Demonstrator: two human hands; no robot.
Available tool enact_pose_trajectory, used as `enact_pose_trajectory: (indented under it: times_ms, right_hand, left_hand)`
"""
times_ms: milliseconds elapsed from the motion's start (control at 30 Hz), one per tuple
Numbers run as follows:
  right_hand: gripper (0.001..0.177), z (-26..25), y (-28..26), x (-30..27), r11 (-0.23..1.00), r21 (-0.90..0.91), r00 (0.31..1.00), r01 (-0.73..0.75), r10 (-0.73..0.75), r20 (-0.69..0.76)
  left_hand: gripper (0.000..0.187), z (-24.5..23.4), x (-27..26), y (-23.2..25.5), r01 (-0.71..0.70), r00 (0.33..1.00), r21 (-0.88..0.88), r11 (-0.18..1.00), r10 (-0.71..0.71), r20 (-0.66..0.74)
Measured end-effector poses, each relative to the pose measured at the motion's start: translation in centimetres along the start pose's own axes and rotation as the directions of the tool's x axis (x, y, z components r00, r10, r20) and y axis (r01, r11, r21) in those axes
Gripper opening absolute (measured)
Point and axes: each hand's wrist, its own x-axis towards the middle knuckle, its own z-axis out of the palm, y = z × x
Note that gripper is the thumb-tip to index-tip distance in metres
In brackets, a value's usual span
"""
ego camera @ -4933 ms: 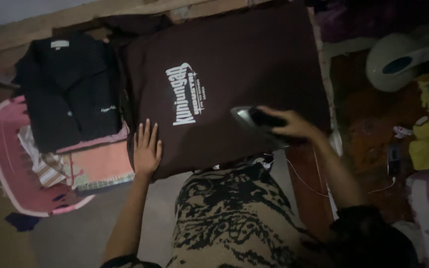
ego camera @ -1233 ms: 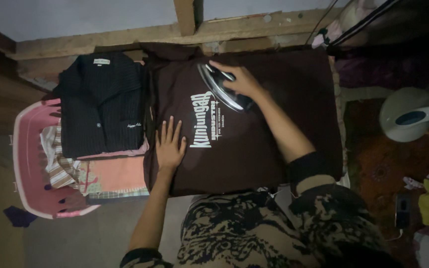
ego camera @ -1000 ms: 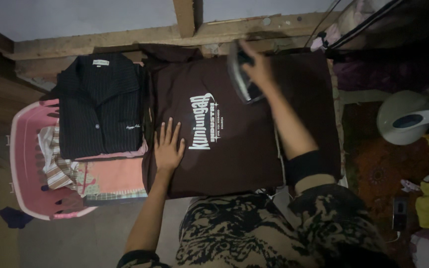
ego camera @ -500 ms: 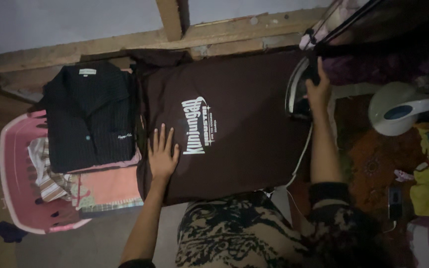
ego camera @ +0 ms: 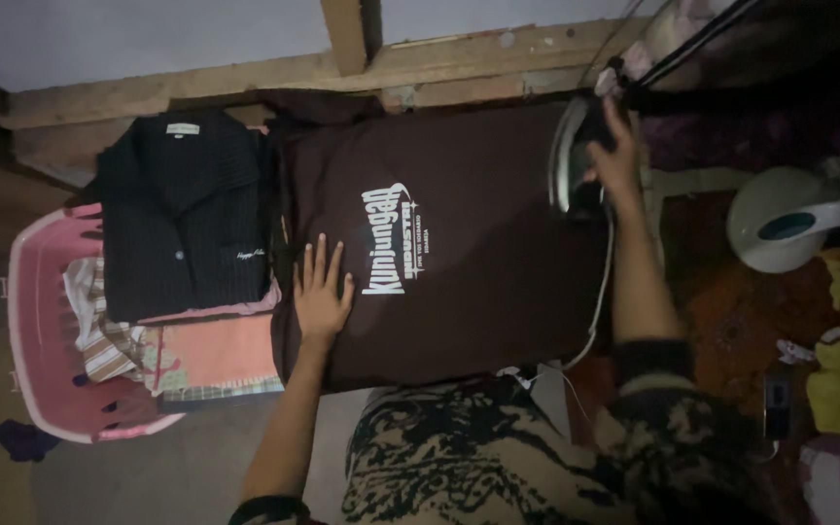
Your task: The person irons a brown sweatshirt on an ironing board using an iron and then folds the garment.
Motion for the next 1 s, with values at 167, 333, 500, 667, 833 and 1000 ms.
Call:
enact_pose_trajectory:
  times_ms: [167, 333, 500, 667, 833, 1000]
  right_hand:
    - [0.080, 7.4, -7.0, -6.9, 0.994, 0.097, 0.978, -0.042, 0.021, 0.207]
    - [0.075, 19.2, -13.4, -10.6, 0.967, 0.194, 0.907, -0.168, 0.074, 0.415]
    - [0.083, 29.6, -17.6, -12.0, 0.997, 0.071, 0.882, -0.039, 0.001, 0.471]
    - [0.083, 34.0, -17.0, -10.8, 0.918, -0.027, 0.879, 0.396, -0.370, 0.301]
    - [0.079, 31.1, -16.4, -12.9, 0.947, -0.198, 0.927, 0.252, -0.177, 0.332]
    - [0.079, 22.2, -14.9, -16.1, 0.982, -0.189, 0.955, 0.008, 0.049, 0.293]
  left_hand:
    - [0.060, -0.6, 0.0, 0.3, 0.116, 0.993, -0.032, 0.993, -0.116, 0.002]
    - [0.059, -0.7, -0.5, -0.4, 0.127, 0.989, -0.055, 0.990, -0.131, -0.074]
    - [0.057, -0.5, -1.3, -1.0, 0.123, 0.987, -0.061, 0.991, -0.129, -0.100]
    - [0.059, -0.2, -1.5, -1.1, 0.139, 0.983, -0.088, 0.986, -0.148, -0.107]
    - [0.057, -0.2, -1.4, -1.2, 0.099, 0.985, -0.063, 0.993, -0.107, -0.132]
    - [0.056, -0.4, -1.2, -1.0, 0.125, 0.991, -0.027, 0.992, -0.126, -0.051]
